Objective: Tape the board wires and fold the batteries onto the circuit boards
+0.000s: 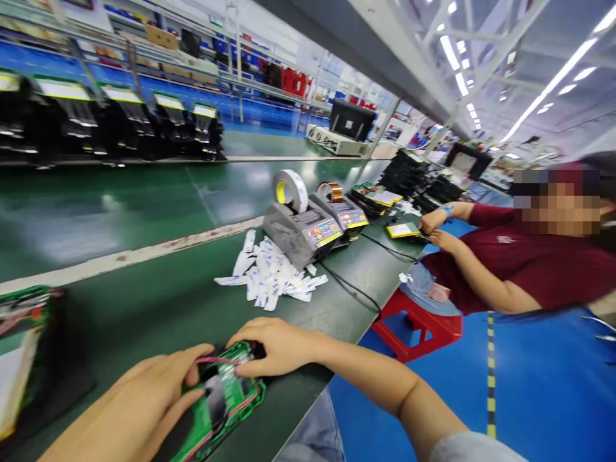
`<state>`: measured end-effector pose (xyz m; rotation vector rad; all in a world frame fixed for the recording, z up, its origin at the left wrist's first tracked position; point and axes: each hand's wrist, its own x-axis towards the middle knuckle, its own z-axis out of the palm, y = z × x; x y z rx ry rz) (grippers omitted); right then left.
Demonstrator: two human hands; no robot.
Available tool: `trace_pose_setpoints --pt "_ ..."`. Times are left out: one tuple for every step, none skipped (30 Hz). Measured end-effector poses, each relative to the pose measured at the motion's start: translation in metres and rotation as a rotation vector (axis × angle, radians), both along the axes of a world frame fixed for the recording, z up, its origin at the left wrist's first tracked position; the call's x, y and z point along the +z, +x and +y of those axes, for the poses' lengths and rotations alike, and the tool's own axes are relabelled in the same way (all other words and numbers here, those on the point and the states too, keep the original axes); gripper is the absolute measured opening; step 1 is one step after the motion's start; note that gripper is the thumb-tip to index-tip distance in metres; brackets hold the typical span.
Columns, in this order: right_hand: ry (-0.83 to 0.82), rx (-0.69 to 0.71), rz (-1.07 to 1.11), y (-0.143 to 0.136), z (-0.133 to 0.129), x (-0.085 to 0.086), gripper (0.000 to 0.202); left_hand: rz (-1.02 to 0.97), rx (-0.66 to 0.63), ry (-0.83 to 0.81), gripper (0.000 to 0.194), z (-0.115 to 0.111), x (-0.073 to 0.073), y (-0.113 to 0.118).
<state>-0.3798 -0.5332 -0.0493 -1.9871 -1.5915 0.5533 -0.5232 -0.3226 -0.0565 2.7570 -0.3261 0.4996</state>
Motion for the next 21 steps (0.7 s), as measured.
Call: trace_pose_setpoints --pt "0.027 -0.011 0.026 -0.001 -0.001 -0.001 0.041 0.032 -0.003 -0.011 0.029 -0.003 0.009 -0.002" --pt "0.054 -0.017 0.053 -0.002 -0.002 -0.002 0.039 0.051 0.008 -0.015 0.031 -0.005 0.017 -0.003" --pt "0.077 -0.019 0.079 -0.002 -0.003 -0.003 0.039 0.050 0.015 -0.023 0.032 -0.006 0.025 -0.006" --pt "0.093 -0.019 0.107 -0.002 -0.005 -0.003 0.039 0.037 0.022 -0.027 0.033 -0.006 0.030 -0.010" --pt "0.098 -0.016 0.134 -0.002 -0.006 -0.003 0.040 0.022 0.032 -0.026 0.032 -0.006 0.034 -0.016" --pt "0.093 -0.012 0.158 -0.002 -0.007 -0.003 0.042 0.004 0.041 -0.020 0.030 -0.005 0.034 -0.024" --pt "0.084 -0.007 0.177 -0.002 -0.009 -0.003 0.043 -0.014 0.046 -0.006 0.027 -0.003 0.033 -0.033" --pt "0.076 -0.005 0.191 -0.003 -0.010 -0.003 0.044 -0.033 0.046 0.015 0.026 -0.001 0.029 -0.043" --pt "0.073 -0.006 0.199 -0.003 -0.011 -0.003 0.045 -0.046 0.044 0.037 0.027 0.001 0.023 -0.053" --pt "0.073 -0.012 0.201 -0.004 -0.012 -0.004 0.045 -0.054 0.042 0.053 0.030 0.003 0.017 -0.062" --pt "0.076 -0.025 0.199 -0.006 -0.013 -0.005 0.044 -0.053 0.041 0.059 0.031 0.005 0.011 -0.070" --pt "0.078 -0.044 0.197 -0.007 -0.013 -0.006 0.043 -0.039 0.044 0.056 0.032 0.006 0.006 -0.076" --pt "0.076 -0.068 0.193 -0.009 -0.013 -0.008 0.042 -0.014 0.054 0.048 0.033 0.007 0.002 -0.080" --pt "0.073 -0.095 0.188 -0.011 -0.012 -0.010 0.039 0.017 0.073 0.040 0.037 0.007 0.001 -0.082" --pt "0.072 -0.122 0.181 -0.014 -0.012 -0.012 0.037 0.048 0.090 0.038 0.043 0.006 0.001 -0.083" --pt "0.073 -0.149 0.173 -0.016 -0.011 -0.014 0.035 0.080 0.099 0.044 0.049 0.004 0.003 -0.082" --pt "0.077 -0.174 0.161 -0.018 -0.010 -0.016 0.033 0.115 0.102 0.059 0.055 0.001 0.007 -0.080" --pt "0.084 -0.196 0.148 -0.021 -0.008 -0.017 0.031 0.151 0.097 0.082 0.059 -0.002 0.011 -0.078" --pt "0.092 -0.217 0.134 -0.023 -0.007 -0.018 0.030 0.194 0.085 0.113 0.062 -0.005 0.016 -0.074" --pt "0.097 -0.236 0.121 -0.025 -0.005 -0.018 0.029 0.239 0.075 0.155 0.065 -0.008 0.022 -0.071" --pt "0.098 -0.254 0.109 -0.027 -0.003 -0.018 0.027 0.281 0.069 0.208 0.067 -0.011 0.026 -0.067"
